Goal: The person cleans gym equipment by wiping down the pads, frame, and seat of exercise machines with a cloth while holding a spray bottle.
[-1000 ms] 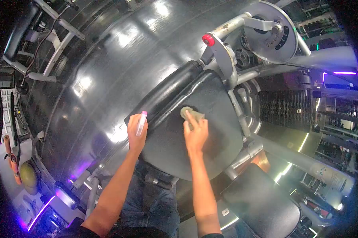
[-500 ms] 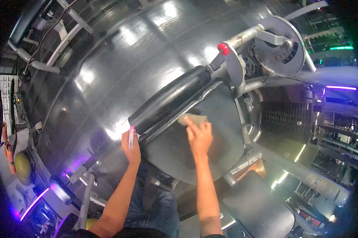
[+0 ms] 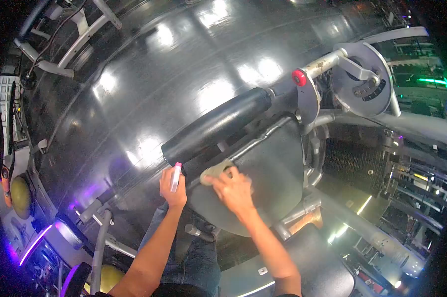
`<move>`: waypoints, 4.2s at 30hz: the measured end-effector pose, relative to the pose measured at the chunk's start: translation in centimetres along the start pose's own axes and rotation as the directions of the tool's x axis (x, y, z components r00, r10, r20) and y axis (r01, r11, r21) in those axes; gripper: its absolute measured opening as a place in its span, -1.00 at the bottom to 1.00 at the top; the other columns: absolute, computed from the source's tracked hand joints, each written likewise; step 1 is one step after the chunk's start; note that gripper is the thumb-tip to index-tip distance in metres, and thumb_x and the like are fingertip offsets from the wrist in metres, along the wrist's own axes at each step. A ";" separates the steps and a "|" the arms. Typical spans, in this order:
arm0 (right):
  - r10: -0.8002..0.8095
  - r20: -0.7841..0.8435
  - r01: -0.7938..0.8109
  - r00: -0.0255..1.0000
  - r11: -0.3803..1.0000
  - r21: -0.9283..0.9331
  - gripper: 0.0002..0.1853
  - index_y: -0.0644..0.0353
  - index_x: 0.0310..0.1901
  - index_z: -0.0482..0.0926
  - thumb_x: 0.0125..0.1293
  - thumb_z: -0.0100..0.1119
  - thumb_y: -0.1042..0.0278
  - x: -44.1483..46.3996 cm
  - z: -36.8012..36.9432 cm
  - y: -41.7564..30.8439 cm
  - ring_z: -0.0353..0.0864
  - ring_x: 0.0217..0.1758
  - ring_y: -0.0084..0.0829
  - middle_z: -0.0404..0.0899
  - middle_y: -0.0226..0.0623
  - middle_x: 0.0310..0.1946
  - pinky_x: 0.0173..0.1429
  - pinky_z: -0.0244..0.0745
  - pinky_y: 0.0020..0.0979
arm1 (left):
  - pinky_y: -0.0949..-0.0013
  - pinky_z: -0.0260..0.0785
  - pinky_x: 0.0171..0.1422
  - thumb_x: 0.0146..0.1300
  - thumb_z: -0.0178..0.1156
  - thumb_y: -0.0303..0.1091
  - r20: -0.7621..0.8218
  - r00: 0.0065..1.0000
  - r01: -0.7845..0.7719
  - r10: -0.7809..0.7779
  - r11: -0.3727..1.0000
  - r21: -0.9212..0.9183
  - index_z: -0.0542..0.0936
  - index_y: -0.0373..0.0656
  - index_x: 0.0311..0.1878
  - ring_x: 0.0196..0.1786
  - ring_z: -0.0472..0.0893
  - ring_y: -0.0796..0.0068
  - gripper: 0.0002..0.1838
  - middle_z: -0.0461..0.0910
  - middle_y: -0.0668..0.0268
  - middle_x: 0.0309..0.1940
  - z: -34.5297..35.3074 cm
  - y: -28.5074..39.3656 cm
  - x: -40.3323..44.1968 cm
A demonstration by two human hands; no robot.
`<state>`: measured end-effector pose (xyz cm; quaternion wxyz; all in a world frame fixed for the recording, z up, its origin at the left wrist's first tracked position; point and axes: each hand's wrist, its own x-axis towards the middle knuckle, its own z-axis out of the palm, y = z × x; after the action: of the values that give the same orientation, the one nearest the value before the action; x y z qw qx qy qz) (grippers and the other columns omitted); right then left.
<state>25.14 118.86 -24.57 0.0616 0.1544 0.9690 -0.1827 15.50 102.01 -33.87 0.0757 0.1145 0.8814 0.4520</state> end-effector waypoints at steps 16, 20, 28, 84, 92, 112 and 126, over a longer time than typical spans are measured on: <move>-0.078 0.528 0.090 0.846 0.996 0.002 -0.82 -0.23 -0.31 0.80 0.05 0.29 0.30 10.9 0.7 0.4 0.71 -0.05 -0.18 0.74 -0.21 -0.24 0.06 0.62 -0.17 | 0.18 0.39 0.02 0.03 0.28 -0.52 0.023 1.000 0.002 -0.004 0.996 0.093 0.60 -0.09 -0.20 -0.13 0.62 0.14 -0.77 0.63 0.28 -0.21 -0.5 1.3 0.8; 0.153 0.593 -0.117 0.791 0.988 -0.099 -0.72 -0.39 -0.20 0.81 0.00 0.38 0.22 12.3 -1.2 3.7 0.70 -0.04 -0.16 0.74 -0.25 -0.26 0.08 0.62 -0.14 | 0.14 0.33 0.07 -0.02 0.32 -0.46 0.046 0.999 0.027 -0.029 0.998 0.050 0.61 -0.11 -0.18 -0.09 0.59 0.11 -0.73 0.64 0.25 -0.19 -0.6 0.9 0.6; 0.251 0.552 -0.060 0.795 0.938 -0.341 -0.83 -0.08 -0.27 0.79 0.09 0.30 0.26 13.8 -0.7 2.4 0.73 -0.03 -0.18 0.74 -0.17 -0.18 0.10 0.61 -0.20 | 0.13 0.32 0.07 -0.02 0.33 -0.46 0.043 0.999 -0.006 0.005 0.999 0.032 0.60 -0.13 -0.18 -0.11 0.59 0.11 -0.73 0.63 0.24 -0.20 -0.6 0.8 0.7; 0.238 -0.522 -0.146 0.819 0.966 0.211 -0.55 -0.11 0.06 0.73 0.09 0.35 0.52 -5.1 7.1 0.2 0.53 -0.08 -0.17 0.64 -0.27 -0.09 0.08 0.50 -0.25 | 0.20 0.35 0.05 0.19 0.29 -0.43 -0.259 0.919 0.222 -0.297 0.933 -0.284 0.63 -0.15 -0.17 -0.09 0.61 0.15 -0.85 0.63 0.22 -0.17 -2.2 -4.0 -15.3; 0.062 -0.405 0.054 0.912 0.962 0.268 -0.51 -0.23 0.06 0.73 0.05 0.39 0.46 -5.3 9.3 -5.5 0.49 -0.15 -0.11 0.59 -0.23 -0.20 0.00 0.51 -0.19 | 0.13 0.38 0.08 0.23 0.26 -0.43 -0.255 0.920 0.239 -0.298 0.942 -0.236 0.60 -0.17 -0.12 -0.04 0.60 0.11 -0.83 0.62 0.16 -0.15 -2.1 -4.2 -15.1; -0.120 -0.244 0.153 0.962 0.981 0.122 -0.47 -0.30 0.02 0.74 -0.03 0.44 0.47 -6.8 9.1 -6.8 0.52 -0.10 -0.16 0.58 -0.37 -0.32 -0.06 0.59 -0.25 | 0.12 0.36 0.09 0.20 0.27 -0.45 -0.307 0.888 0.303 -0.342 0.938 -0.167 0.57 -0.14 -0.03 -0.03 0.59 0.11 -0.74 0.59 0.21 -0.13 -1.8 -4.2 -15.0; 0.040 0.386 -0.008 0.921 0.996 -0.084 -0.77 -0.14 -0.23 0.81 0.09 0.24 0.22 9.9 2.1 -5.8 0.70 -0.04 -0.09 0.75 -0.13 -0.21 0.12 0.61 -0.18 | 0.11 0.37 0.10 0.21 0.28 -0.43 -0.315 0.871 0.339 -0.376 0.926 -0.169 0.56 -0.14 0.01 -0.01 0.58 0.10 -0.72 0.58 0.20 -0.10 -1.5 -4.4 -15.2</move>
<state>14.11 115.71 -26.27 0.2604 0.1244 0.9423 -0.1698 29.19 94.23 -36.10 0.0100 -0.1350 0.8611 0.4900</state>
